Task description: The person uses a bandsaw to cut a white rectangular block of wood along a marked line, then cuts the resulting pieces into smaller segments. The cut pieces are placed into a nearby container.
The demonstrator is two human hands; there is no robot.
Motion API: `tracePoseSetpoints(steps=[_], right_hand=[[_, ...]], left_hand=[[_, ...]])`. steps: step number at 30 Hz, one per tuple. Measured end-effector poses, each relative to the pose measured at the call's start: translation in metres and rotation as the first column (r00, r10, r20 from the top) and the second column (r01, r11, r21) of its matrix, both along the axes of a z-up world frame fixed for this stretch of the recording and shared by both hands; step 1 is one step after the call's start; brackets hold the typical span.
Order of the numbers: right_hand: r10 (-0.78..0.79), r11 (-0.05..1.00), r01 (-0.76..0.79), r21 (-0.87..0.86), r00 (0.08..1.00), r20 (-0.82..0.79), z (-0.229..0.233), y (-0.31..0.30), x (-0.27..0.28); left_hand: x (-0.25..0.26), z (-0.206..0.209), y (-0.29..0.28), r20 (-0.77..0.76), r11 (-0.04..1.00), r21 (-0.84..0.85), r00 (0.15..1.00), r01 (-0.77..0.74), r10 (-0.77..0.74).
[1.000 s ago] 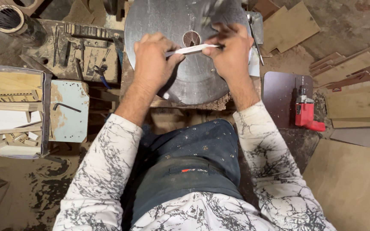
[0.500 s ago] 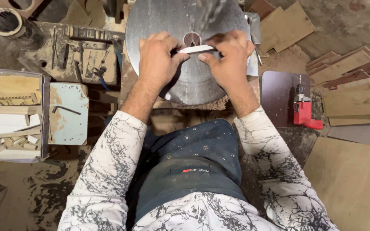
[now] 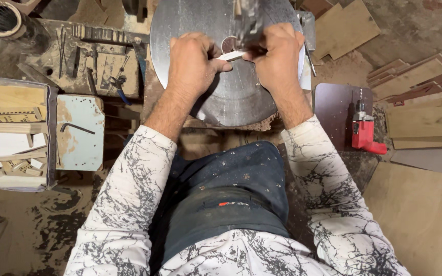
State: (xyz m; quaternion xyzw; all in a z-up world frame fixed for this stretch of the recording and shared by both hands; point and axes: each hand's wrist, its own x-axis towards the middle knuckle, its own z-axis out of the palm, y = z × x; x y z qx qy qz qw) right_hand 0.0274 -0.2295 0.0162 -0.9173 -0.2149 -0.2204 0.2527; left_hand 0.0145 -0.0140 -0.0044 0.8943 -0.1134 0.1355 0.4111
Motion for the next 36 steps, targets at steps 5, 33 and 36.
tracePoseSetpoints(steps=[5, 33, 36], right_hand=[[0.095, 0.995, -0.095, 0.025, 0.995, -0.008, 0.002, -0.005, 0.013], [0.655, 0.754, -0.545, 0.368, 0.668, -0.353, 0.008, -0.009, 0.081], [0.568, 0.822, -0.442, 0.360, 0.690, -0.449, 0.005, -0.014, 0.084]], left_hand=[[-0.002, -0.003, -0.002, -0.010, 0.999, 0.028, 1.000, 0.020, -0.020], [-0.031, 0.019, -0.054, -0.062, 0.973, -0.016, 0.972, -0.228, 0.227], [-0.028, 0.020, -0.054, -0.061, 0.973, -0.016, 0.972, -0.229, 0.227]])
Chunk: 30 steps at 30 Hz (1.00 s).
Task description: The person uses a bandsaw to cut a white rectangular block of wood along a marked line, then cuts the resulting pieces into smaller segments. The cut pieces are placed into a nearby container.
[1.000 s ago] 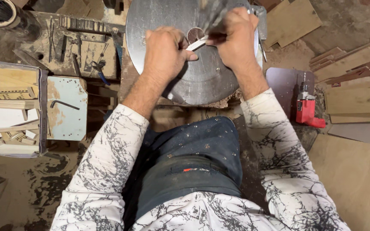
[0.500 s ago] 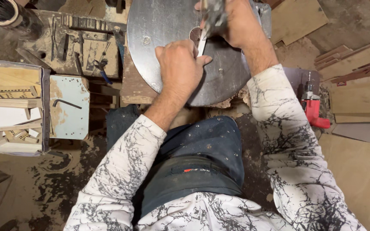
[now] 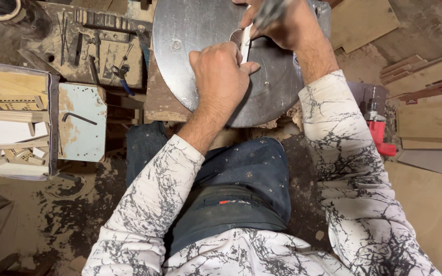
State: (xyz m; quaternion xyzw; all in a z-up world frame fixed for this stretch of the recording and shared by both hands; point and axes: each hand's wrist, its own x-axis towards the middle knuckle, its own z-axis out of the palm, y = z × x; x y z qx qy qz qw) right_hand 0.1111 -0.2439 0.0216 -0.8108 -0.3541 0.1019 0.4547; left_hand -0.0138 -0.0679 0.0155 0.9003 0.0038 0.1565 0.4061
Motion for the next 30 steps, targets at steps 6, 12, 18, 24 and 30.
tracePoseSetpoints(steps=[6, 12, 18, 24, 30], right_hand=[[-0.047, 0.993, 0.066, -0.101, 0.983, 0.179, -0.005, -0.003, 0.004], [-0.072, 0.994, 0.077, 0.079, 0.995, -0.073, -0.010, 0.001, 0.012], [0.058, 0.981, -0.022, 0.195, 0.981, -0.183, -0.008, -0.002, 0.012], [0.003, 0.998, -0.008, 0.062, 0.997, 0.080, -0.007, 0.000, 0.010], [-0.046, 0.999, 0.045, 0.024, 0.998, 0.038, 0.009, 0.007, 0.001]], left_hand=[[0.003, 0.003, 0.000, -0.056, 1.000, -0.003, 0.998, -0.001, 0.000], [0.006, 0.003, 0.000, -0.049, 1.000, 0.004, 0.999, -0.007, 0.008], [0.008, 0.004, -0.001, -0.067, 1.000, 0.010, 0.998, -0.007, 0.007], [0.008, 0.003, -0.001, -0.017, 1.000, 0.006, 1.000, -0.018, 0.018], [0.007, -0.001, -0.001, 0.013, 1.000, -0.001, 1.000, -0.028, 0.028]])
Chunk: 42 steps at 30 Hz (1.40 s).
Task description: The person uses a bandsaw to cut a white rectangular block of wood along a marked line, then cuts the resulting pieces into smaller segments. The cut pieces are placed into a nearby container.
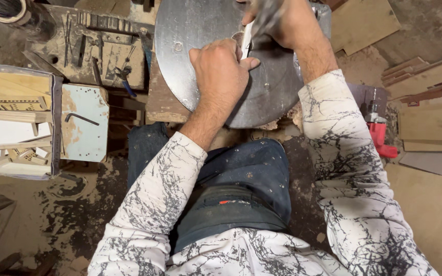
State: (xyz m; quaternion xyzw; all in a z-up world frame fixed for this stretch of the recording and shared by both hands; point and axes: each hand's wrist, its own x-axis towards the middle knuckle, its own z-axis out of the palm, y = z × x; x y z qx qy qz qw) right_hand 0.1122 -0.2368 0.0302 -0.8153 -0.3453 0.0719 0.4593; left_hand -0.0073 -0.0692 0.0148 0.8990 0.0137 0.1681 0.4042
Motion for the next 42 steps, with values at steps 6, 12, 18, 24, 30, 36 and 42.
tracePoseSetpoints(steps=[6, 12, 18, 24, 30, 36, 42], right_hand=[[-0.017, 0.836, 0.389, 0.387, 0.724, -0.690, 0.017, 0.019, -0.014], [-0.083, 0.993, 0.049, 0.109, 0.939, 0.333, 0.018, 0.009, -0.039], [-0.396, 0.888, 0.455, -0.065, 0.829, 0.395, -0.004, 0.001, -0.057], [-0.504, 0.760, 0.639, -0.123, 0.698, 0.508, -0.012, 0.003, -0.112], [-0.512, 0.757, 0.648, -0.078, 0.664, 0.545, -0.004, -0.013, -0.164], [-0.681, 0.728, 0.677, 0.108, 0.696, 0.226, -0.021, -0.083, -0.176], [-0.823, 0.510, 0.859, 0.049, 0.504, -0.261, -0.114, -0.169, -0.149]], left_hand=[[-0.003, 0.003, 0.003, -0.056, 0.999, -0.008, 0.998, 0.033, -0.033], [-0.013, 0.001, 0.010, -0.083, 0.996, 0.021, 0.993, 0.084, -0.082], [-0.001, -0.003, 0.025, -0.129, 0.990, 0.039, 0.984, 0.132, -0.126], [0.012, -0.001, 0.049, -0.143, 0.965, 0.035, 0.957, 0.259, -0.252], [-0.021, 0.000, 0.068, 0.014, 0.940, 0.033, 0.940, 0.339, -0.340], [-0.050, 0.013, 0.076, -0.145, 0.960, -0.037, 0.949, 0.279, -0.281], [-0.056, 0.027, 0.070, 0.015, 0.945, 0.073, 0.947, 0.320, -0.322]])
